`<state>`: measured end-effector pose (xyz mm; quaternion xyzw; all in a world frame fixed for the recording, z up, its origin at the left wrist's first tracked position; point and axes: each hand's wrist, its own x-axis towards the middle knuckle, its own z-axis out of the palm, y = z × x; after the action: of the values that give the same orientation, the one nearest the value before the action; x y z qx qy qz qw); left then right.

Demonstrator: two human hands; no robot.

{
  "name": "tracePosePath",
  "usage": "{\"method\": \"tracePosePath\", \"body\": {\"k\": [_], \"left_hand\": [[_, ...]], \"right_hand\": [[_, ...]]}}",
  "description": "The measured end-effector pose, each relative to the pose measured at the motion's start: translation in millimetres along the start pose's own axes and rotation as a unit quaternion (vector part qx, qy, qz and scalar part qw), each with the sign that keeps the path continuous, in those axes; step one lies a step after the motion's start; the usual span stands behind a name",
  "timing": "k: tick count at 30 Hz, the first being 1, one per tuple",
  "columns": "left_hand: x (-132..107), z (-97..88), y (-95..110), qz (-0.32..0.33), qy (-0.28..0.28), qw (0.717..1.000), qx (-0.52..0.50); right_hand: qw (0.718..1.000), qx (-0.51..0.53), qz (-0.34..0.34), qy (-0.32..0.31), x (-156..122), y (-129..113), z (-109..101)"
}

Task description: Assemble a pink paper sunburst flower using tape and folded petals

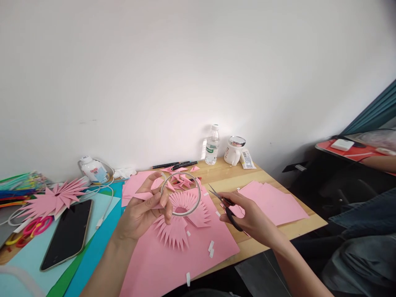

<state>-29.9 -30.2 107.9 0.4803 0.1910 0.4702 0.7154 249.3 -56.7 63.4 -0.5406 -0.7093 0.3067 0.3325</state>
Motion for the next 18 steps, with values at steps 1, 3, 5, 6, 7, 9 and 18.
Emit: {"method": "tracePosePath", "body": {"k": [1, 3, 5, 6, 7, 9, 18], "left_hand": [[-0.3, 1.2, 0.6, 0.002, -0.006, 1.0, 0.0], [-1.1, 3.5, 1.8, 0.0, -0.009, 1.0, 0.009], [-1.6, 5.0, 2.5, -0.003, 0.003, 0.999, 0.036], [-1.5, 5.2, 2.5, -0.003, 0.016, 0.999, 0.052], [-1.1, 5.2, 2.1, -0.003, 0.03, 0.997, 0.068], [0.3, 4.3, 0.4, -0.002, 0.058, 0.994, 0.092], [4.5, 7.7, -8.7, -0.041, 0.065, 0.983, 0.168]], "right_hand": [[1.0, 0.004, 0.0, 0.001, -0.8, -1.6, 1.3], [1.0, 0.013, 0.002, 0.004, -2.2, -3.7, 3.7], [1.0, 0.011, 0.009, 0.007, -2.8, -4.5, 5.5], [1.0, 0.003, 0.013, 0.014, -2.6, -4.8, 6.0], [1.0, -0.009, 0.017, 0.024, -2.1, -5.3, 6.4], [0.998, -0.039, 0.021, 0.051, -0.2, -8.3, 6.6], [0.993, -0.107, -0.039, -0.013, 11.1, -59.9, 3.1]]}}
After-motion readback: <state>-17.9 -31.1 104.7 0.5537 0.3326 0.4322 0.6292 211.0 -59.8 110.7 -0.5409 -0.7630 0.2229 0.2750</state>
